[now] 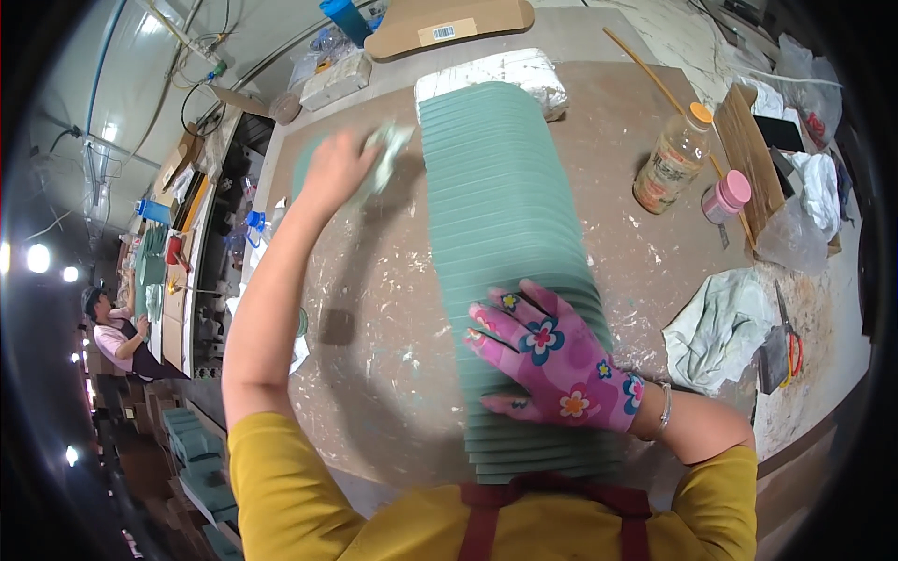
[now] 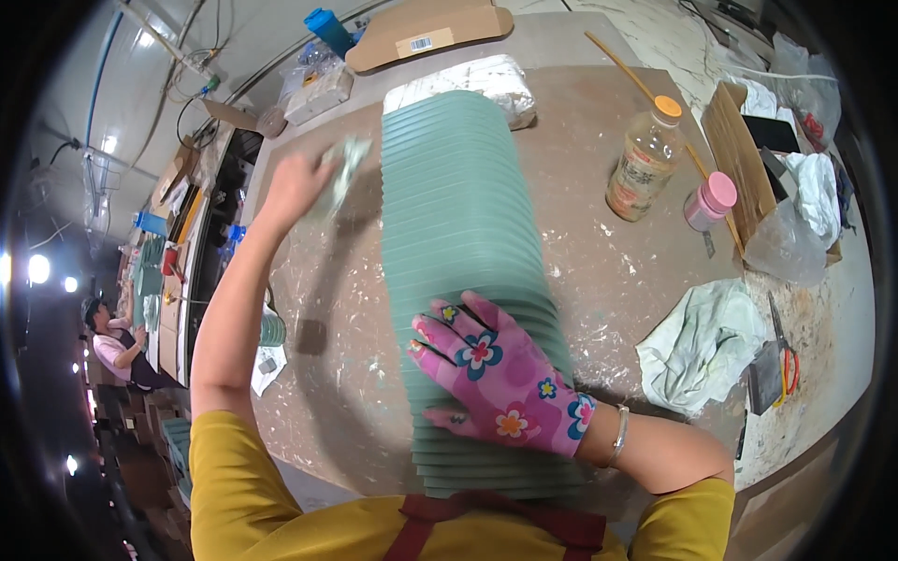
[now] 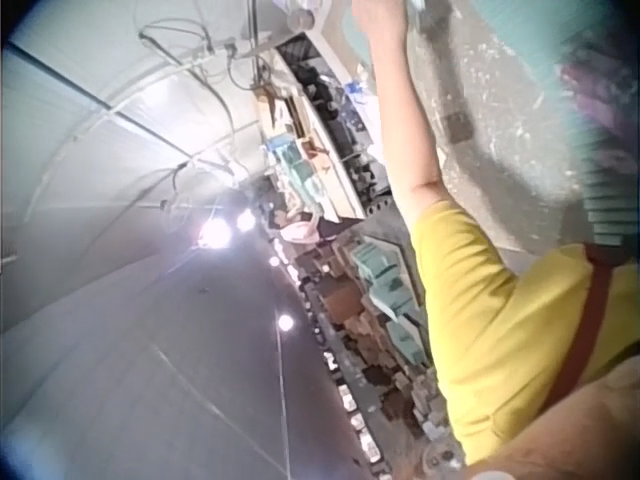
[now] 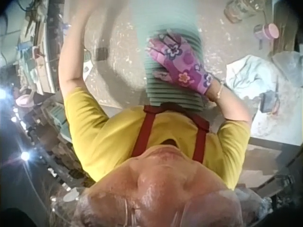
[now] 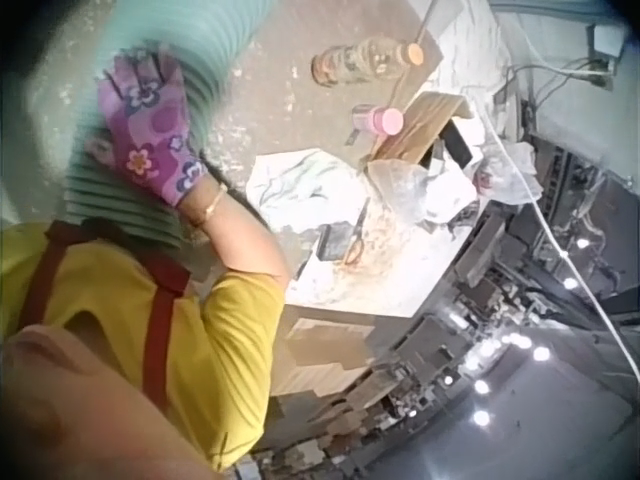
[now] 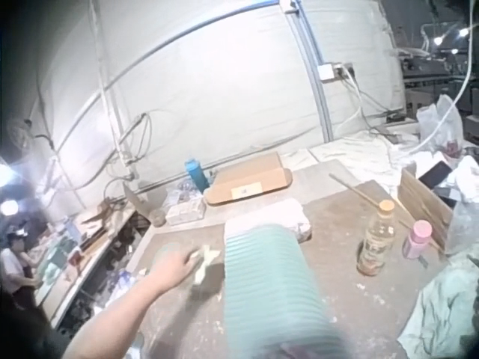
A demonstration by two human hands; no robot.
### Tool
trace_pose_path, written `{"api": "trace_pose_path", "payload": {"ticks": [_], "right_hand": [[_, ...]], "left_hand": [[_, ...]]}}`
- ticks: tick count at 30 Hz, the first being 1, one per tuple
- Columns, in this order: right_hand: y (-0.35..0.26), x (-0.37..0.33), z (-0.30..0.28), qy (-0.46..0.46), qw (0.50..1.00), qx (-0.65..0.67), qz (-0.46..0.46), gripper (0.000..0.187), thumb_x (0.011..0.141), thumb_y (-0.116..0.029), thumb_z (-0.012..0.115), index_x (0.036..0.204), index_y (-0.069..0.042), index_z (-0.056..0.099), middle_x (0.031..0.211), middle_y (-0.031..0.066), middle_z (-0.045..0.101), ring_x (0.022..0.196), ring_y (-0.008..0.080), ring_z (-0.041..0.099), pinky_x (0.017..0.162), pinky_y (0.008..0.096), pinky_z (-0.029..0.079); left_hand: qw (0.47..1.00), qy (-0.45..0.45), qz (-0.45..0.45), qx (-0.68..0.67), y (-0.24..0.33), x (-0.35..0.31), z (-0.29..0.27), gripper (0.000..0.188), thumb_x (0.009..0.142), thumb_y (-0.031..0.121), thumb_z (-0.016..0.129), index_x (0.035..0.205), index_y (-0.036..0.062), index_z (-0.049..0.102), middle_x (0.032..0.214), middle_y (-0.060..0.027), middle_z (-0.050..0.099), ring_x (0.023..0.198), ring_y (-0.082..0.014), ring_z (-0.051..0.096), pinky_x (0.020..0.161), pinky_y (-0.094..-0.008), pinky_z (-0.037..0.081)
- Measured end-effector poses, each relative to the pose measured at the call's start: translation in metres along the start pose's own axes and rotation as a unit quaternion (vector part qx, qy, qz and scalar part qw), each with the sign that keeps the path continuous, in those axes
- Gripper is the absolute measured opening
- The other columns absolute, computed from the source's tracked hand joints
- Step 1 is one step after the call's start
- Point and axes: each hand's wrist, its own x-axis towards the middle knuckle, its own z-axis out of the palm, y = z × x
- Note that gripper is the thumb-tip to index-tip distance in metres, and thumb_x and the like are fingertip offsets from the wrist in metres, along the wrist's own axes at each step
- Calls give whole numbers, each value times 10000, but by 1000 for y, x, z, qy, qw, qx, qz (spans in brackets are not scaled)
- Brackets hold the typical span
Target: The person wipes a long, grooved wooden piece with a cloth. They repeatedly apply liquid from a bottle to the cloth and rub it across the surface and edges of the wood while rotating the piece by hand.
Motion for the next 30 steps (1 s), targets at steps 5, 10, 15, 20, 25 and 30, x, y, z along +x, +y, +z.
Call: {"api": "trace_pose_path", "payload": {"ticks": [5, 10, 15, 20, 25, 30], "right_hand": [[-2, 1, 3, 13, 1000, 20, -15, 574, 817, -451, 581, 1228, -53, 535, 1353, 123, 472, 1306, 293, 378, 1109, 461, 226], [-1, -7, 0, 4, 1000, 6, 29, 559, 836, -473, 580, 1250, -100, 544, 1407, 85, 432, 1340, 275, 341, 1105, 452, 217], [-1, -6, 8, 78, 997, 2, 5, 507, 814, -406, 605, 1181, -57, 572, 1325, 128, 486, 1288, 298, 393, 1091, 461, 251], [-1, -7, 6, 47, 999, -7, -3, 521, 804, -359, 652, 1239, -94, 545, 1382, 107, 447, 1303, 302, 388, 1086, 468, 270], [-19, -42, -14, 82, 995, 25, 58, 516, 823, -383, 628, 1232, -78, 552, 1374, 139, 447, 1309, 315, 383, 1099, 470, 250], [-70, -90, -14, -46, 996, 39, 70, 604, 760, -439, 681, 1255, -118, 551, 1396, 115, 429, 1341, 347, 310, 1098, 501, 226]], "left_hand": [[967, 109, 134, -186, 87, 90, 50, 343, 887, 322, 534, 1179, 158, 609, 1191, -112, 592, 1132, -313, 511, 955, -424, 408], [974, 173, 118, -85, 41, 73, 86, 383, 904, 355, 496, 1244, 192, 560, 1250, -101, 552, 1137, -320, 508, 957, -450, 410], [991, 69, -90, -77, 2, 4, 15, 289, 853, 258, 583, 1080, 95, 657, 1087, -163, 624, 1002, -330, 595, 869, -406, 478], [964, 36, 131, -227, 112, -65, 30, 342, 834, 128, 609, 1176, 114, 603, 1172, -143, 597, 1037, -310, 573, 915, -392, 456], [996, 59, 57, -32, 18, -106, 25, 277, 775, 116, 640, 1052, 108, 653, 1105, -112, 611, 1026, -312, 572, 858, -409, 477], [975, 191, 94, -65, 62, -105, -11, 259, 779, 147, 643, 1034, 102, 660, 1036, -98, 621, 980, -303, 578, 822, -402, 485]]}}
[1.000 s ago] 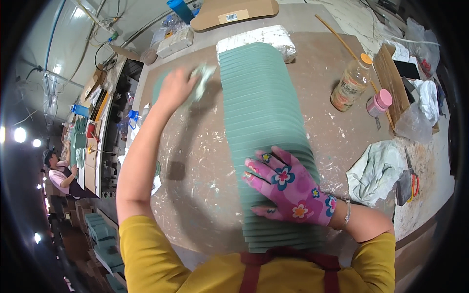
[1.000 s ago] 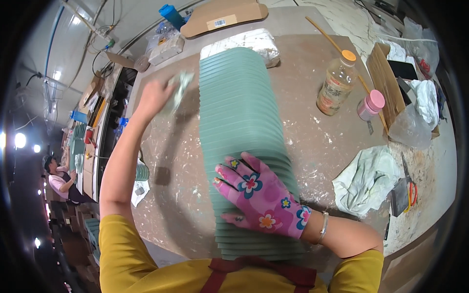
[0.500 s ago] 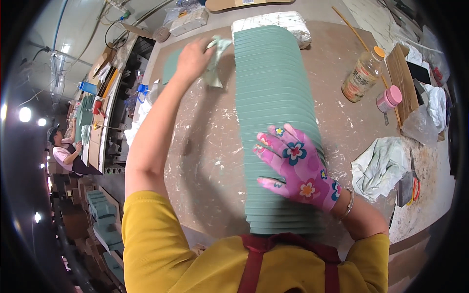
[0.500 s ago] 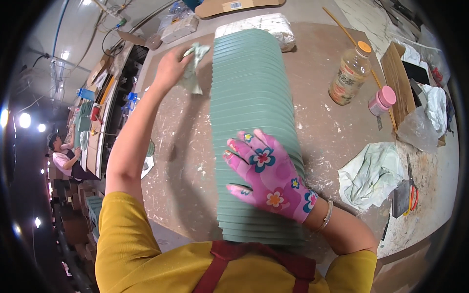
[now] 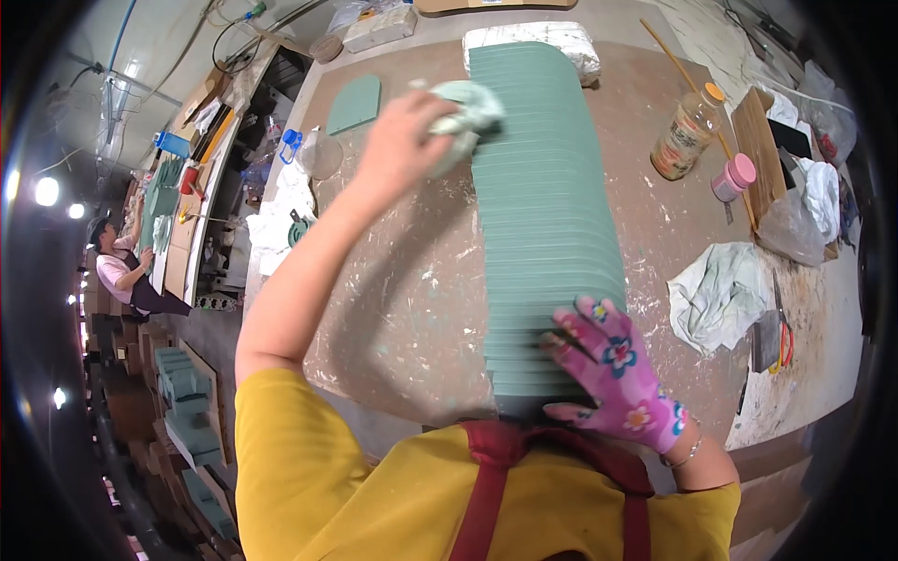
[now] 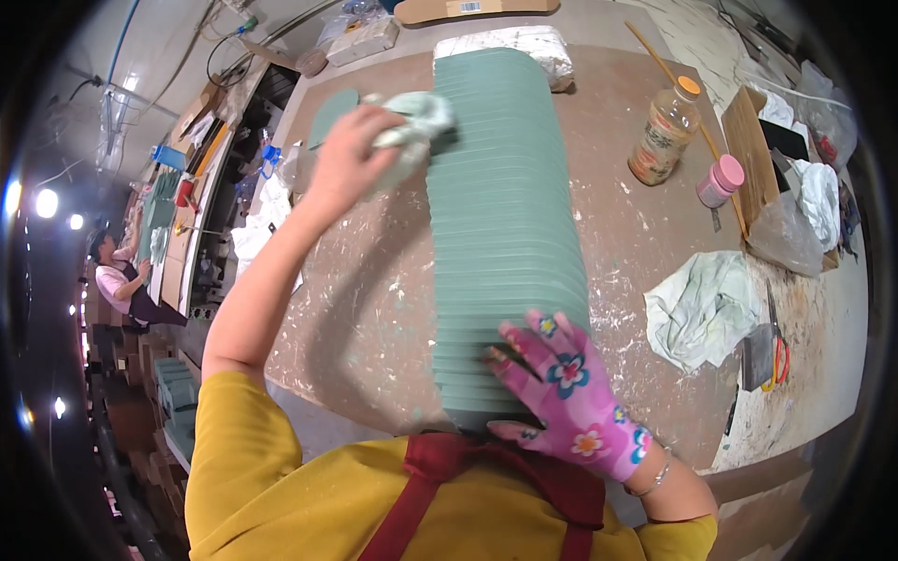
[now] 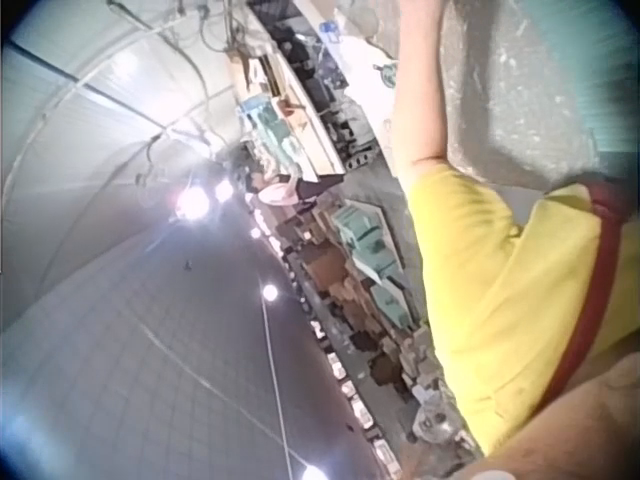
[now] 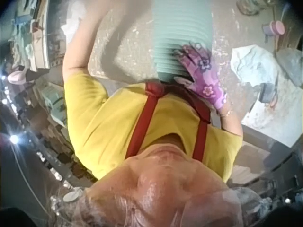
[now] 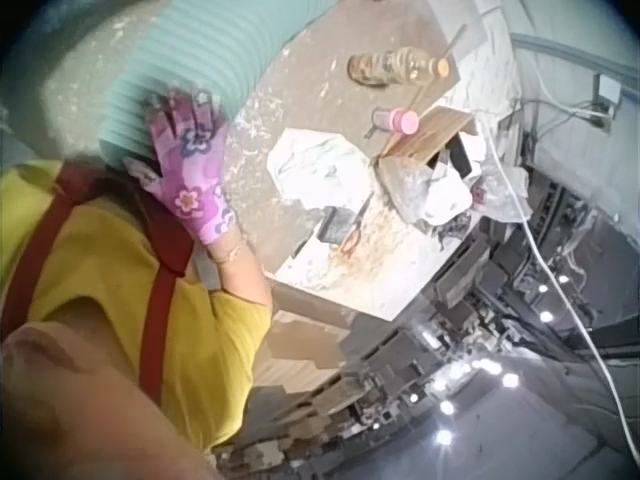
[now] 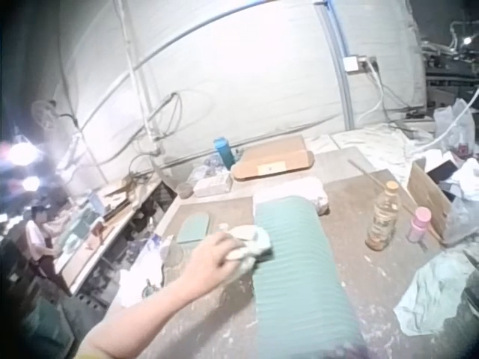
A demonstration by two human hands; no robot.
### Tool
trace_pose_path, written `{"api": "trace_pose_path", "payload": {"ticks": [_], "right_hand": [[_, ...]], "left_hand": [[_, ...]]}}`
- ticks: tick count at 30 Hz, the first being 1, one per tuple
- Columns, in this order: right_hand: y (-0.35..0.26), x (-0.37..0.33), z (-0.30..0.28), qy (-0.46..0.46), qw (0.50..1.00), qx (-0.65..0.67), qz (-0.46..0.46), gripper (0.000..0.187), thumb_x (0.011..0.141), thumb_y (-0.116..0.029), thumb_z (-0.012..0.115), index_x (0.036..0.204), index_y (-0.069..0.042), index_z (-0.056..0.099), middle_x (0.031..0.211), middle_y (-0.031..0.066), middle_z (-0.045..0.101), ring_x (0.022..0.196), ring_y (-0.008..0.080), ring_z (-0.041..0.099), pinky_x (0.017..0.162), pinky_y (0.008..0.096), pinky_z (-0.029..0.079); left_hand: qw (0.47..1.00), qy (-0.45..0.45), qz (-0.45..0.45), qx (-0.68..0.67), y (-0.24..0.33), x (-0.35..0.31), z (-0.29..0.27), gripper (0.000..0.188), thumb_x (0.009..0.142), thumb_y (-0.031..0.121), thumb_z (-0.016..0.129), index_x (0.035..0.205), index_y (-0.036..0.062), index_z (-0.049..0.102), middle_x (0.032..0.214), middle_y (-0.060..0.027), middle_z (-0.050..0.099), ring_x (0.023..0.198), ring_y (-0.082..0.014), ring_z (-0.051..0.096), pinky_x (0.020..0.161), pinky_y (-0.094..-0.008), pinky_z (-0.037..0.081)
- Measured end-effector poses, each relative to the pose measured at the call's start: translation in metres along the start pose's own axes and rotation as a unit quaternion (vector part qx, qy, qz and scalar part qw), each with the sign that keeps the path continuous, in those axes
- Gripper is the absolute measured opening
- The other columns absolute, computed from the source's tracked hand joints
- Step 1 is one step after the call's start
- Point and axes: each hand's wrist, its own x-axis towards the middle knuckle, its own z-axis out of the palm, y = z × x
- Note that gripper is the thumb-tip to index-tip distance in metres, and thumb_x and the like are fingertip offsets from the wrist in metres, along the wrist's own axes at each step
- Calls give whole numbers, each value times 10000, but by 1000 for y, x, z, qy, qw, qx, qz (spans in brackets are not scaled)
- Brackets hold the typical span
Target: The person wipes a long, grooved wooden piece with a cloth. They repeatedly apply liquid from a bottle to the cloth and rub it across the surface and edges of the wood while rotating the piece by hand.
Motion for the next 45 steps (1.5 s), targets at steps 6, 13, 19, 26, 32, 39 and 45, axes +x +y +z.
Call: {"api": "trace_pose_path", "payload": {"ticks": [6, 13, 19, 26, 32, 39, 45], "right_hand": [[1, -10, 31, 42, 997, -62, -10, 662, 692, -483, 700, 1246, -150, 562, 1395, 101, 425, 1308, 320, 356, 1079, 551, 234], [0, -9, 34, 67, 995, -73, -6, 639, 704, -487, 697, 1237, -158, 573, 1385, 96, 444, 1306, 311, 379, 1094, 524, 225], [-1, -10, 34, 90, 993, -77, -17, 655, 688, -483, 718, 1239, -162, 570, 1365, 96, 466, 1304, 304, 386, 1100, 511, 222], [-7, -8, 32, 85, 993, -83, -7, 654, 688, -481, 721, 1239, -163, 572, 1355, 94, 477, 1305, 298, 386, 1100, 509, 223], [-3, -9, 37, 100, 992, -79, -21, 687, 656, -514, 732, 1221, -158, 573, 1337, 112, 479, 1271, 350, 410, 1087, 533, 233], [-2, -7, 37, 108, 991, -82, -14, 653, 677, -525, 713, 1204, -161, 587, 1316, 110, 501, 1256, 347, 429, 1085, 531, 235], [-3, -8, 37, 111, 991, -78, -16, 641, 710, -563, 664, 1199, -155, 592, 1322, 113, 499, 1261, 344, 424, 1092, 533, 221]], "left_hand": [[971, -154, 150, 107, 24, -25, 18, 176, 745, 177, 654, 912, 125, 647, 978, -49, 540, 909, -227, 568, 731, -376, 501], [970, -196, -105, 102, -10, -43, -19, 225, 839, 249, 582, 962, 91, 682, 922, -113, 622, 914, -311, 616, 751, -423, 490], [949, -238, -206, -3, 26, -6, 16, 401, 795, 412, 639, 1049, 105, 691, 946, -161, 676, 893, -315, 646, 795, -391, 505], [930, -252, -239, -119, 8, -3, 24, 431, 784, 368, 660, 1010, 1, 685, 746, -139, 662, 673, -220, 628, 690, -346, 495], [939, -267, -197, -88, 15, -1, 19, 363, 793, 341, 643, 1027, 68, 689, 808, -199, 666, 751, -306, 656, 728, -389, 499], [926, -286, -209, -132, 4, -4, 20, 358, 792, 336, 640, 1016, 61, 689, 798, -196, 665, 740, -305, 654, 716, -388, 497], [927, -252, -239, -139, 10, -7, 21, 303, 813, 283, 629, 972, 31, 687, 666, -111, 619, 620, -174, 577, 633, -331, 470]]}}
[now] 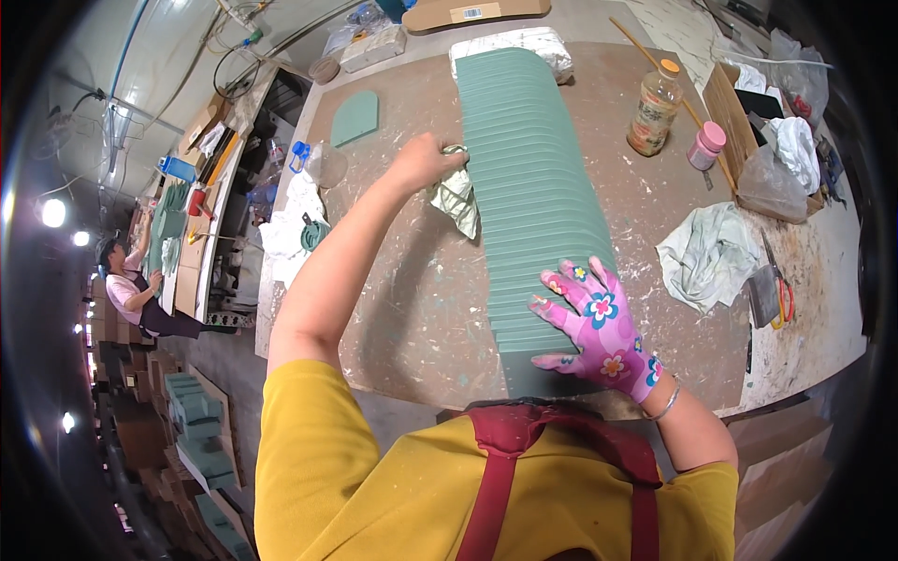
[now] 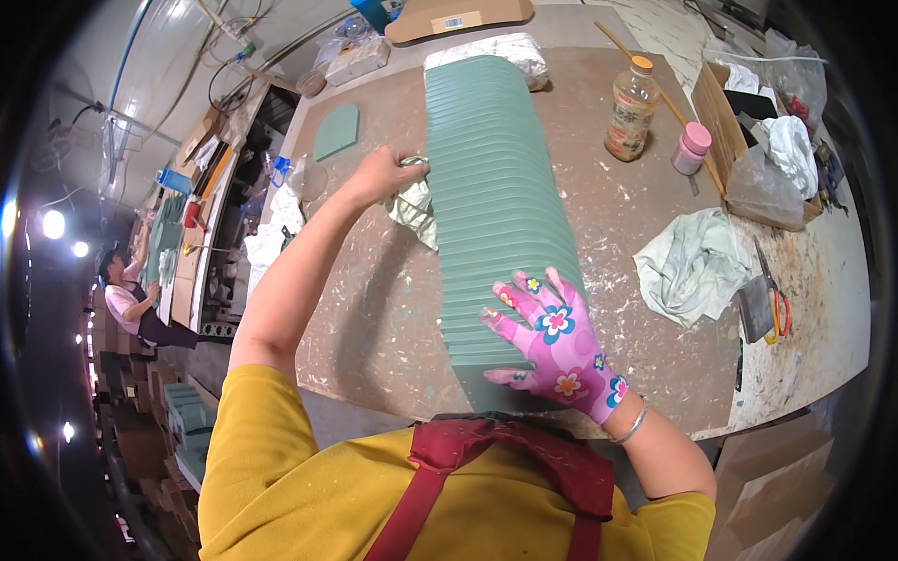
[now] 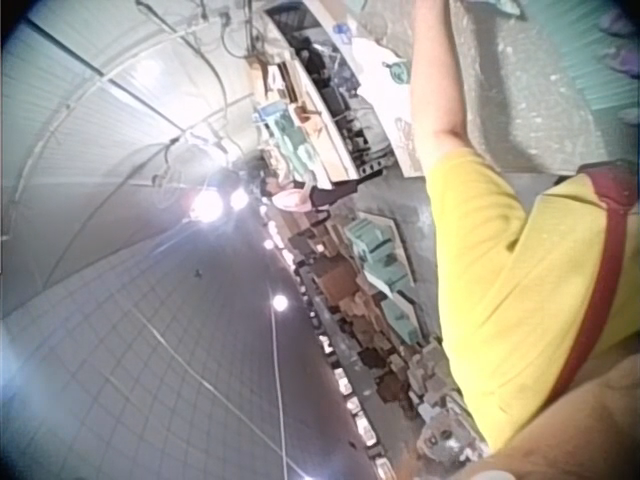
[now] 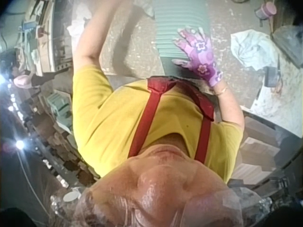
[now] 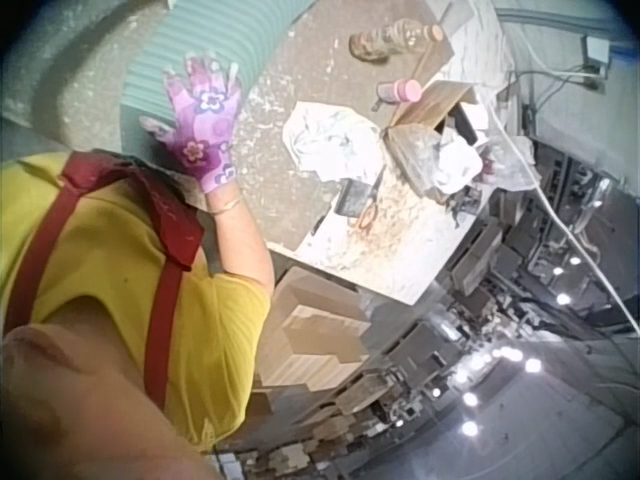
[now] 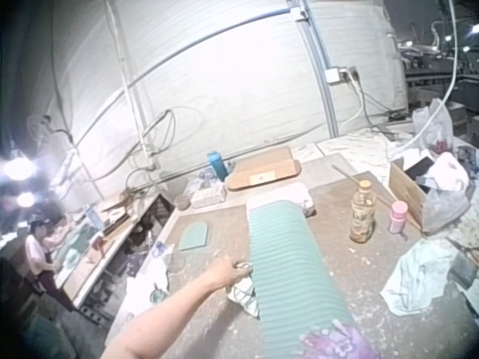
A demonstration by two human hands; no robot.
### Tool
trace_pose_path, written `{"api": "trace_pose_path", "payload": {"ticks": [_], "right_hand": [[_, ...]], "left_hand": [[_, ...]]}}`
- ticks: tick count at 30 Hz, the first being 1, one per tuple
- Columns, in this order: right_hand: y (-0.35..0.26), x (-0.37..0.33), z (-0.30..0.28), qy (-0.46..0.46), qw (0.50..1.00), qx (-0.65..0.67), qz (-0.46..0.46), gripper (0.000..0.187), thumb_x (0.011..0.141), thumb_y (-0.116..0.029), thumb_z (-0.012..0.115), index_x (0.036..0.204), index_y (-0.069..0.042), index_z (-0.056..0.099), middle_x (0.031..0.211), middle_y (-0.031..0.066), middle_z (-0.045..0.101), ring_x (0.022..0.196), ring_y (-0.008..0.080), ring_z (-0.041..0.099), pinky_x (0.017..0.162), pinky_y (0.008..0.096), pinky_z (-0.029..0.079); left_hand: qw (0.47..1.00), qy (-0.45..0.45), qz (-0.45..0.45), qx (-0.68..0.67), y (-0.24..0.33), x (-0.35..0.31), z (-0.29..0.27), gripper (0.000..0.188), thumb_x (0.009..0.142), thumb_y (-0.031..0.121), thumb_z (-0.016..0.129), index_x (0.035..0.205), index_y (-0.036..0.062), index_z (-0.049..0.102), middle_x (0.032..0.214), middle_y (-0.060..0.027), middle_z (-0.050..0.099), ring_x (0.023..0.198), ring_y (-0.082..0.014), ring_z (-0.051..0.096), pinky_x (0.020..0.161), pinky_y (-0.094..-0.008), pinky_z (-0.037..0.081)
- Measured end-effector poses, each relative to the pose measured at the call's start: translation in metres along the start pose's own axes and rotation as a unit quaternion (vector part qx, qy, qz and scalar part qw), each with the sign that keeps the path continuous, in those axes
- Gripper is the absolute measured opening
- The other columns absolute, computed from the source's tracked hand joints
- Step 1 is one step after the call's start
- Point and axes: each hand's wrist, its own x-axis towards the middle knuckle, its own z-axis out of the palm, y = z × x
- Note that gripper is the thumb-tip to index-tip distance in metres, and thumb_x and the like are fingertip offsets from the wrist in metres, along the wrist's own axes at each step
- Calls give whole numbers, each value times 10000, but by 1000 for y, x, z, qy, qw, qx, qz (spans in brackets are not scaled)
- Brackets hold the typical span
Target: The person wipes a long, grooved wooden piece with a cloth. They repeatedly apply liquid from a bottle to the cloth and rub it across the surface and edges of the wood while rotating the piece by hand.
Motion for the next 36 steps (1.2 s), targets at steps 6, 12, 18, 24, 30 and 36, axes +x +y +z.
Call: {"api": "trace_pose_path", "payload": {"ticks": [6, 12, 18, 24, 30, 36], "right_hand": [[0, 1, -1, 0, 1000, 4, 4, 631, 727, -559, 650, 1206, -151, 590, 1325, 118, 496, 1269, 347, 414, 1100, 531, 206], [-1, -1, -2, 1, 1000, -3, 4, 599, 755, -553, 623, 1207, -160, 598, 1322, 102, 514, 1287, 302, 413, 1108, 502, 201], [-1, -2, 2, 0, 1000, 0, 12, 576, 730, -516, 670, 1183, -165, 607, 1308, 97, 526, 1280, 299, 422, 1102, 506, 212], [3, -1, 1, -10, 1000, 22, 7, 607, 705, -514, 687, 1191, -162, 601, 1330, 88, 503, 1280, 302, 419, 1097, 511, 224], [-1, -1, -1, -4, 1000, 5, 11, 628, 683, -510, 706, 1198, -167, 597, 1340, 87, 487, 1292, 305, 402, 1092, 517, 228], [6, -1, 9, 23, 999, 24, 8, 600, 694, -509, 702, 1175, -162, 612, 1333, 93, 499, 1270, 308, 429, 1089, 516, 235]], "left_hand": [[1000, -24, -9, 7, -6, 6, 2, 313, 817, 294, 628, 1007, 53, 694, 692, -134, 644, 652, -186, 610, 667, -335, 485], [979, -2, 61, 197, -12, -1, -7, 297, 802, 252, 621, 1012, 45, 661, 849, -151, 668, 798, -323, 642, 737, -396, 498], [927, 165, 303, 148, 3, -30, 27, 258, 799, 170, 602, 1036, 78, 644, 1044, -124, 613, 949, -323, 587, 810, -401, 481], [960, 41, 85, 264, -24, -33, -9, 215, 795, 178, 620, 988, 89, 658, 964, -118, 625, 921, -303, 606, 744, -400, 505], [902, 143, 377, 154, 19, -60, 48, 342, 786, 127, 630, 1125, 93, 602, 1075, -114, 610, 1001, -324, 582, 837, -394, 482], [963, 10, 25, 267, -11, -55, -17, 240, 789, 212, 644, 1001, 100, 653, 996, -100, 623, 963, -315, 604, 807, -417, 501]]}}
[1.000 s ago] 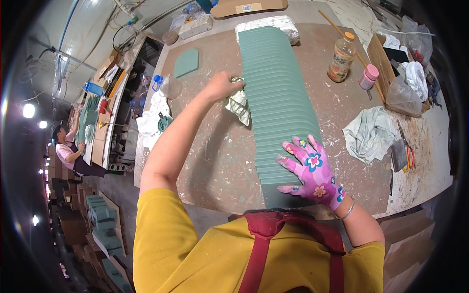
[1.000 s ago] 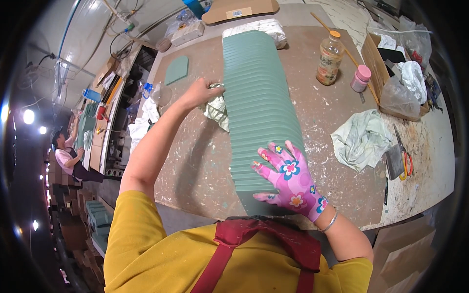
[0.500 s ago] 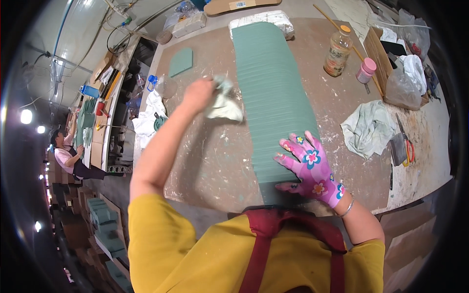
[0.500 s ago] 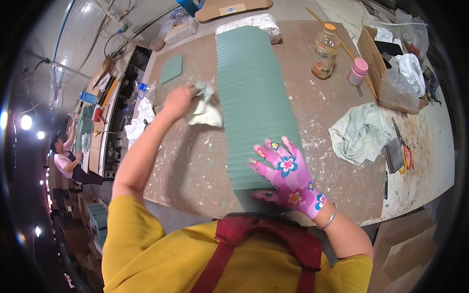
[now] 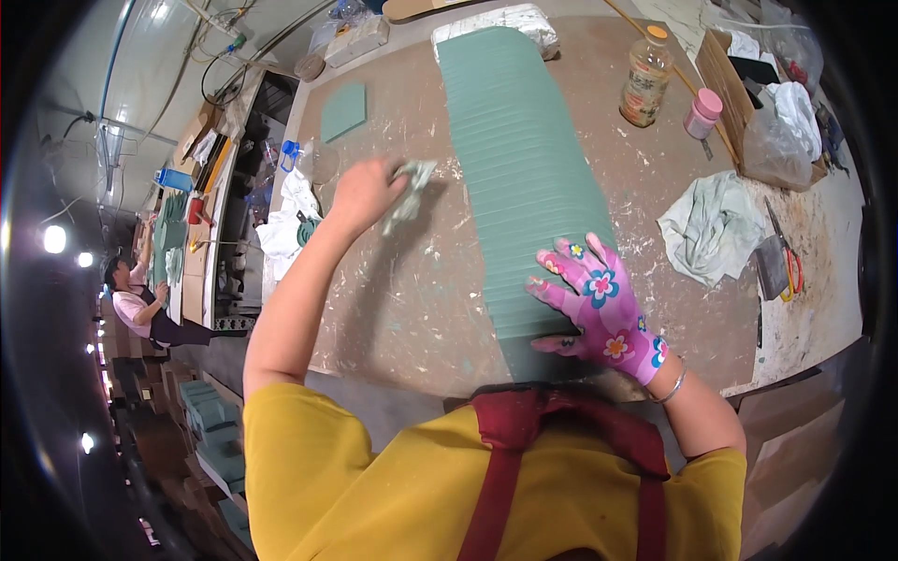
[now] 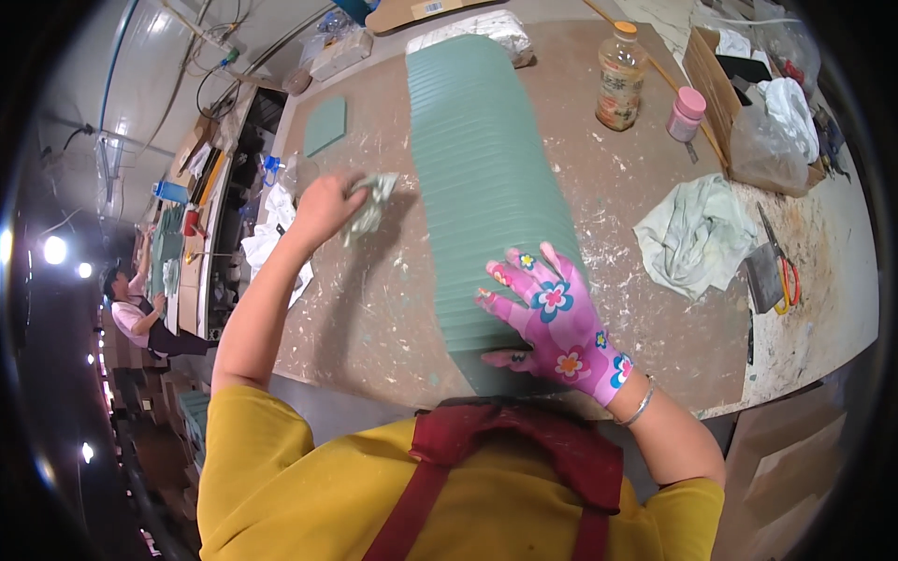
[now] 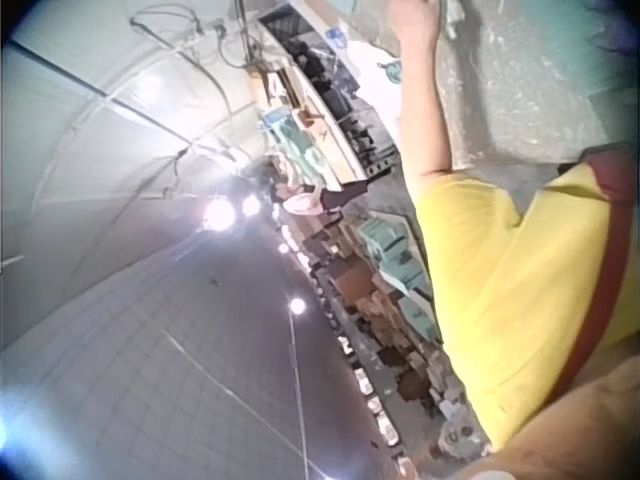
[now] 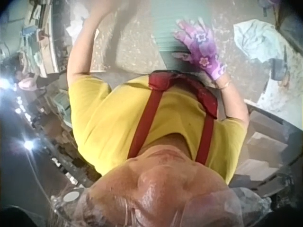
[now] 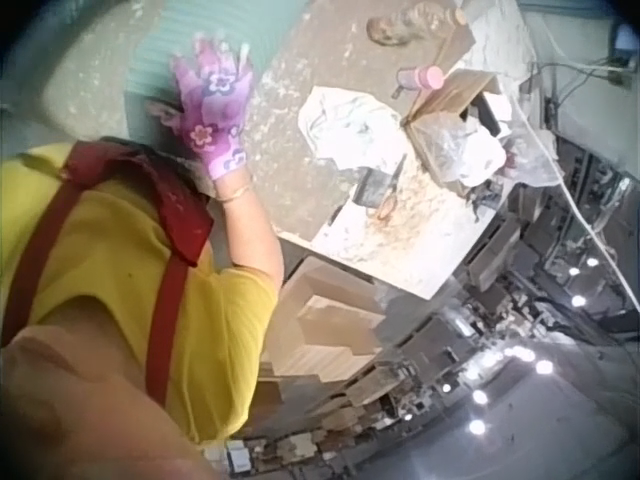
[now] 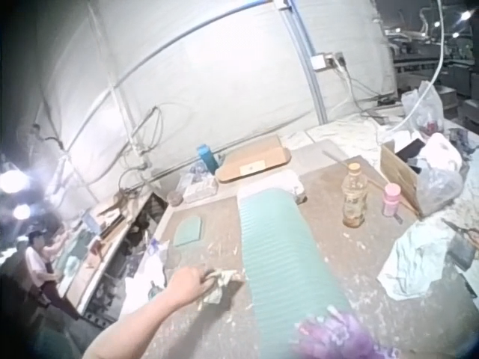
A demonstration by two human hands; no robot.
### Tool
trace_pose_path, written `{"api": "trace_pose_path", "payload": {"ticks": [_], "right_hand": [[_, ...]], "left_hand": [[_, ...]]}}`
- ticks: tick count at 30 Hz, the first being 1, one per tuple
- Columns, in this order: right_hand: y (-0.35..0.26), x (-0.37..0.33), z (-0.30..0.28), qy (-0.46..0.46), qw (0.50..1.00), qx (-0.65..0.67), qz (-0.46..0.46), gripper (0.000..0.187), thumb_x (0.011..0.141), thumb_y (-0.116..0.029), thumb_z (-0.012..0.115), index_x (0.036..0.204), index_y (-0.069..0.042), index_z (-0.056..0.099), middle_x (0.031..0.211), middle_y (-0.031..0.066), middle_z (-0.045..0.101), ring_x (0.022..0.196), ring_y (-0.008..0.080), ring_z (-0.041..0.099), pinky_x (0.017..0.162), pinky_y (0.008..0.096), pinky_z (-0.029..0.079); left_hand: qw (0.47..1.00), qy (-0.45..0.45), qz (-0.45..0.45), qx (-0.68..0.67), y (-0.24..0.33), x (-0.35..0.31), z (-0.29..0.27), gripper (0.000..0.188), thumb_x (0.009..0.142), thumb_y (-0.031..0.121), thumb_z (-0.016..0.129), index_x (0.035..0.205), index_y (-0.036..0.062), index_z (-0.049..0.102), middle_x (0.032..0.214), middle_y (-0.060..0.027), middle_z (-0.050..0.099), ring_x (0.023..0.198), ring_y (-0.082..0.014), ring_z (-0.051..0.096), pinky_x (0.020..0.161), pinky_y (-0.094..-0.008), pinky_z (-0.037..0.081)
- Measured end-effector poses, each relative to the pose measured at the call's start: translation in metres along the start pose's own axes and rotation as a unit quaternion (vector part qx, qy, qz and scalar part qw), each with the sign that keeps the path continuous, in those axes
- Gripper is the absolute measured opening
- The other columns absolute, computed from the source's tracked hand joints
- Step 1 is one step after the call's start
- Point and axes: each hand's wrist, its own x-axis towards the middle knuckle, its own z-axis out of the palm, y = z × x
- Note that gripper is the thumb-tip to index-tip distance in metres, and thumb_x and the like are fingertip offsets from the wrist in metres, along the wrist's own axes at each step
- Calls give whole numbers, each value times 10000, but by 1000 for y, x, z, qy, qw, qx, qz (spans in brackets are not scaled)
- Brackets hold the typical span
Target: The person wipes a long, grooved wooden piece with a cloth. They repeatedly apply liquid from a bottle to the cloth and rub it across the surface and edges of the wood while rotating the piece by hand.
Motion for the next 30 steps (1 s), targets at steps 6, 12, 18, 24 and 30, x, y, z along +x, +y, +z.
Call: {"api": "trace_pose_path", "payload": {"ticks": [6, 12, 18, 24, 30], "right_hand": [[-6, -1, -6, 8, 1000, -15, 1, 581, 713, -509, 686, 1169, -155, 616, 1327, 100, 512, 1250, 306, 454, 1092, 509, 242], [-1, -2, -3, 2, 1000, 17, 1, 596, 722, -530, 669, 1179, -152, 612, 1328, 94, 510, 1268, 296, 437, 1105, 502, 223], [-4, -4, -9, -12, 1000, -10, 18, 659, 730, -533, 673, 1232, -120, 567, 1339, 101, 494, 1292, 303, 407, 1100, 481, 230], [-36, 5, -15, 151, 965, 204, 70, 706, 780, -339, 706, 1346, -34, 414, 1396, 200, 379, 1271, 331, 417, 1034, 423, 342], [21, 19, -57, 230, 850, 392, 265, 459, 787, -80, 577, 1231, 1, 494, 1095, 64, 579, 944, 127, 567, 840, 245, 465]], "left_hand": [[977, 157, 127, -62, 67, -3, 10, 195, 803, 239, 615, 949, 117, 658, 971, -107, 615, 908, -309, 622, 762, -410, 519], [983, -119, 75, 119, -18, -27, 43, 263, 807, 220, 602, 1032, 96, 655, 991, -126, 628, 929, -306, 630, 799, -404, 510], [855, 102, -52, -506, 33, -48, -3, 255, 901, 208, 533, 1035, 9, 620, 944, -70, 666, 829, -162, 639, 739, -289, 484], [797, -30, 144, -586, 153, -100, 1, 639, 894, 173, 535, 1433, -13, 246, 1457, -224, 302, 1360, -288, 292, 1131, -361, 207], [773, 22, 87, -629, 107, -103, 23, 828, 849, 243, 631, 1456, -13, 129, 1482, -226, 240, 1377, -318, 253, 1101, -390, 233]]}}
